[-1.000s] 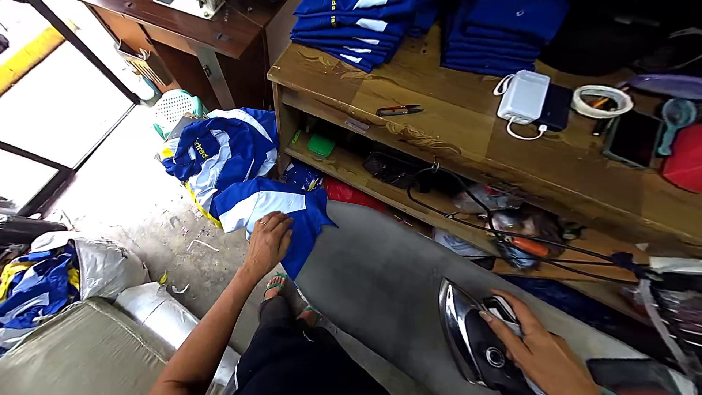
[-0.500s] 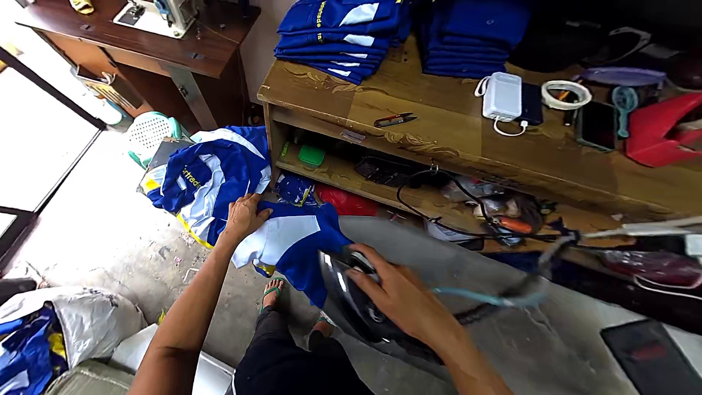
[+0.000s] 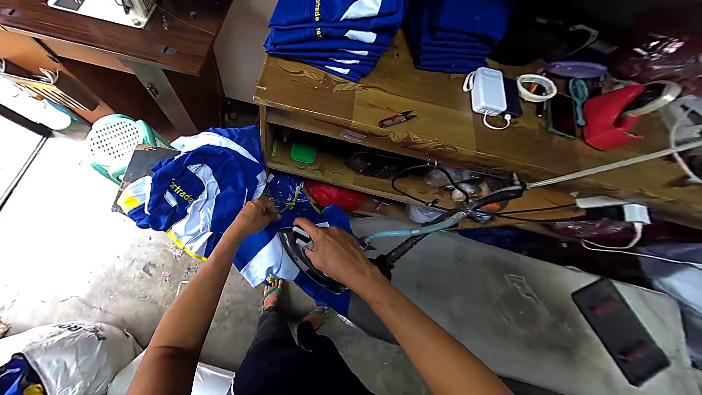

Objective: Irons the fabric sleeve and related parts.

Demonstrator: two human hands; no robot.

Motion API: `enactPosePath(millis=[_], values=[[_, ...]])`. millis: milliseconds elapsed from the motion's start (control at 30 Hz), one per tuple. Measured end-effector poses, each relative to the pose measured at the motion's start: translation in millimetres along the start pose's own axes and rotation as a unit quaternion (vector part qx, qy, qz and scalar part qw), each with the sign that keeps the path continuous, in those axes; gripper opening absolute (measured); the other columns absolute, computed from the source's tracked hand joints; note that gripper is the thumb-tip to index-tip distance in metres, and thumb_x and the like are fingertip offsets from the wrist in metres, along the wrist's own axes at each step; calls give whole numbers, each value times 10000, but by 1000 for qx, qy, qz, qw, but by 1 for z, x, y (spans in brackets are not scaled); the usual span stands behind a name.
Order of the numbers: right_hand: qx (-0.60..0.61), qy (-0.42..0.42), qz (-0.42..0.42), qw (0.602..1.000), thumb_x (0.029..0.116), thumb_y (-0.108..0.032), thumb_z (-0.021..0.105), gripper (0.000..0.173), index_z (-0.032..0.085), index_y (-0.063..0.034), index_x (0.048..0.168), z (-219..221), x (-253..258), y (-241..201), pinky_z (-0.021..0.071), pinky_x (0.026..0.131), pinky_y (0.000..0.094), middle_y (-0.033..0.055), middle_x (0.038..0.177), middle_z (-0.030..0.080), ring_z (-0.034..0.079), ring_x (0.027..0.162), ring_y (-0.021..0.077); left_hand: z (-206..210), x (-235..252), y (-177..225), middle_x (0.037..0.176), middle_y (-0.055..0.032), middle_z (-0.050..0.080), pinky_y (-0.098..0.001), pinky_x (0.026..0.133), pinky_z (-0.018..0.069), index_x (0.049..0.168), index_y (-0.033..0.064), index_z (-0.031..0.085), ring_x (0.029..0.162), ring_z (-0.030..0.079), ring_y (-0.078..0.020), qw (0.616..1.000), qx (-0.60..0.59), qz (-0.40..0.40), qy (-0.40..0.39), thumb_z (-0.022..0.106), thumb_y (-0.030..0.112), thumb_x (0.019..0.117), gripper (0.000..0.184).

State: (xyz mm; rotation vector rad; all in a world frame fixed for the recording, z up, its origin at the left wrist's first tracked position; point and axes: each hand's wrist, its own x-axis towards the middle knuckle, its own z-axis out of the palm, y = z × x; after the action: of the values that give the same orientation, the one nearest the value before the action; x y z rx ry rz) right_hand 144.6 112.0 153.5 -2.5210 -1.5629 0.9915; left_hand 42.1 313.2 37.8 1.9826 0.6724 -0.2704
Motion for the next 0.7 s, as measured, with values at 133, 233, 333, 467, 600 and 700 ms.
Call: enactPosePath(millis=[133,233,333,467,600,700], values=[[4,-14,22,1000,958,-193,621,542,482,-253,1479,1,0,-6,537,758,579,178,996,711,699,923,402,-3,2,-4,922,-88,705,-450,874,518,978,51,736,897,649,-184,1000,-17,1,-14,688,240,977,195],[8,-22,23,999,961,-201,617,541,478,-243,1483,4,-5,-8,536,754,574,175,981,710,696,908,400,-5,5,-6,907,-79,698,-453,858,512,956,60,736,885,641,-179,999,-24,1,-21,692,249,973,195],[-2,-5,5,1000,944,-165,616,551,501,-233,1478,17,-16,-13,534,700,587,184,934,711,699,854,418,-5,7,-7,902,-70,703,-434,850,513,961,57,736,865,639,-161,999,-31,-2,-29,702,251,964,198],[-2,-26,-34,999,913,-142,653,570,519,-228,1460,33,-46,-8,536,663,583,178,883,705,699,800,414,-3,6,-10,883,-59,687,-408,823,510,969,52,724,827,621,-140,999,-33,11,-28,683,258,969,209],[15,-8,-10,1000,923,-169,650,563,515,-240,1465,28,-58,-5,539,665,563,166,886,704,700,798,396,-3,4,-7,889,-68,687,-405,828,516,981,44,722,834,628,-151,1000,-12,22,-10,669,266,978,229],[31,23,35,999,938,-184,634,571,500,-250,1490,15,-43,-5,538,686,573,166,898,709,697,817,398,-2,3,-7,900,-72,696,-417,836,524,993,50,723,843,641,-157,1000,-6,16,-9,674,261,972,218]])
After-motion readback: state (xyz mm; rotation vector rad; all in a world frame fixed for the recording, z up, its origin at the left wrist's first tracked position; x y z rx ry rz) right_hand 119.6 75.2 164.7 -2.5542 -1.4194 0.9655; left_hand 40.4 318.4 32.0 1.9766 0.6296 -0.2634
